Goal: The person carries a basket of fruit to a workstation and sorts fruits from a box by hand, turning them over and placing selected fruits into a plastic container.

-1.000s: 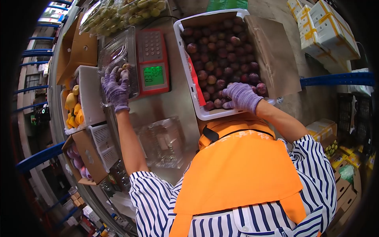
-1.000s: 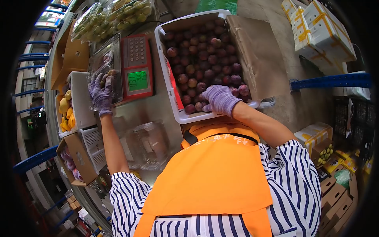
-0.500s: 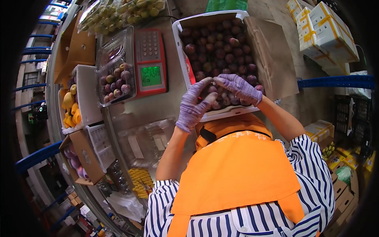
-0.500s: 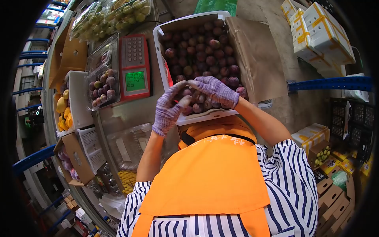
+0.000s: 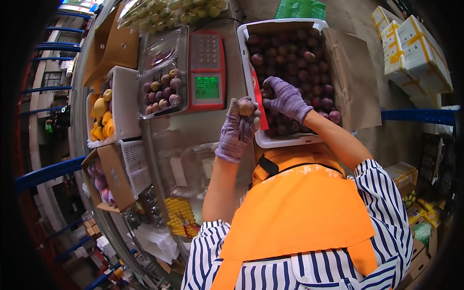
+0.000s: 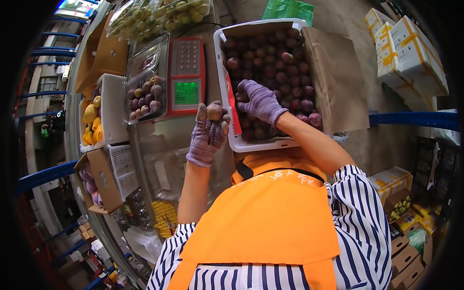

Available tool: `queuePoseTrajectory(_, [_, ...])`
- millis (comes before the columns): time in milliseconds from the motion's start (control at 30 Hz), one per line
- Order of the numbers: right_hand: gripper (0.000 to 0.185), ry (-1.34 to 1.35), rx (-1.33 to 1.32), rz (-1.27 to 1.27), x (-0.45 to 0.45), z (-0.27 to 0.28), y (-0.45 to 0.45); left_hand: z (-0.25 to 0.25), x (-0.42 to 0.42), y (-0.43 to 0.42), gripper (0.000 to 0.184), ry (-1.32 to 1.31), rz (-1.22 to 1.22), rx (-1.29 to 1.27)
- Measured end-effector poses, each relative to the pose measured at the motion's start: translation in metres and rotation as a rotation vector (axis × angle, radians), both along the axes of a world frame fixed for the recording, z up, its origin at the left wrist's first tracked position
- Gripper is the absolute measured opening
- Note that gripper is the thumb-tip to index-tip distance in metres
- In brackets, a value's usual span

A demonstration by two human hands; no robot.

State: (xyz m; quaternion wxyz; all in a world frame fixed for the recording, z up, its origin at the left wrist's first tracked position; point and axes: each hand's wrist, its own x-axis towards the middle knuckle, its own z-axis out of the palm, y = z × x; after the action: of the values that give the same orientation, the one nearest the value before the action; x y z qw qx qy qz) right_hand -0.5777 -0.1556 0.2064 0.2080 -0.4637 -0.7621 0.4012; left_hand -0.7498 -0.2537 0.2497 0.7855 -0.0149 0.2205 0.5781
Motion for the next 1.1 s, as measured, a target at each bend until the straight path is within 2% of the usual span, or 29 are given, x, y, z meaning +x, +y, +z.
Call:
queuePoseTrajectory(33, [0.042,0.236,-0.191,-0.062,0.009,0.004,-0.001,-0.004,0.002,0.000,0.043,-0.016,-0.014,0.068])
queuePoseTrajectory(67, [0.037,0.271,-0.224,-0.105,0.017,0.009,-0.001,-0.002,0.005,0.000,0.044,0.098,-0.078,0.043])
queuePoseTrajectory(133, [0.038,0.601,-0.615,-0.165,0.032,0.025,-0.002,0.011,0.012,0.001,0.045,0.331,-0.201,-0.008])
queuePoseTrajectory(167, [0.037,0.644,-0.596,-0.081,0.038,0.034,-0.004,0.006,0.020,0.002,0.056,0.268,-0.229,-0.067])
queuePoseTrajectory(233, [0.036,0.729,-0.557,0.088,0.047,0.054,-0.011,0.012,0.030,0.006,0.061,0.181,-0.341,-0.017])
queuePoseTrajectory(267, [0.034,0.686,-0.476,0.138,0.051,0.067,-0.012,0.013,0.034,0.007,0.064,0.137,-0.397,0.007])
queuePoseTrajectory(367, [0.027,0.733,-0.479,-0.046,0.059,0.059,0.003,-0.007,0.041,0.007,0.064,0.229,-0.345,0.042])
queuePoseTrajectory(400, [0.028,0.744,-0.416,-0.128,0.060,0.030,0.012,-0.011,0.043,0.007,0.064,0.272,-0.317,0.079])
queuePoseTrajectory(467, [0.030,0.184,-0.218,-0.181,0.060,0.018,0.022,-0.011,0.044,0.005,0.056,0.384,-0.304,0.079])
queuePoseTrajectory(533, [0.035,-0.076,0.161,-0.088,0.046,-0.003,0.025,-0.009,0.049,0.003,0.049,0.576,-0.284,0.057])
queuePoseTrajectory(567, [0.039,-0.229,0.173,-0.091,0.036,-0.009,0.026,-0.010,0.051,0.002,0.047,0.652,-0.269,0.100])
queuePoseTrajectory(600, [0.044,-0.337,0.329,-0.100,0.026,-0.014,0.024,-0.011,0.054,0.001,0.046,0.727,-0.255,0.144])
queuePoseTrajectory(667, [0.045,-0.433,0.346,-0.078,0.014,-0.020,0.029,-0.011,0.060,-0.002,0.045,0.813,-0.234,0.170])
queuePoseTrajectory(767, [0.043,-0.207,0.032,-0.106,0.022,-0.004,0.032,-0.010,0.064,-0.005,0.040,0.839,-0.201,0.149])
queuePoseTrajectory(867, [0.041,0.444,-0.361,-0.088,0.046,-0.009,0.030,-0.005,0.064,-0.004,0.038,0.755,-0.197,0.116])
queuePoseTrajectory(967, [0.037,0.703,-0.539,-0.004,0.060,0.031,0.015,-0.001,0.058,0.004,0.037,0.652,-0.260,0.058])
queuePoseTrajectory(1067, [0.037,0.784,-0.703,0.146,0.063,0.059,0.000,0.008,0.056,0.014,0.044,0.413,-0.349,0.042])
queuePoseTrajectory(1100, [0.034,0.704,-0.642,0.259,0.060,0.066,0.002,-0.020,0.048,0.007,0.064,0.306,-0.329,0.080])
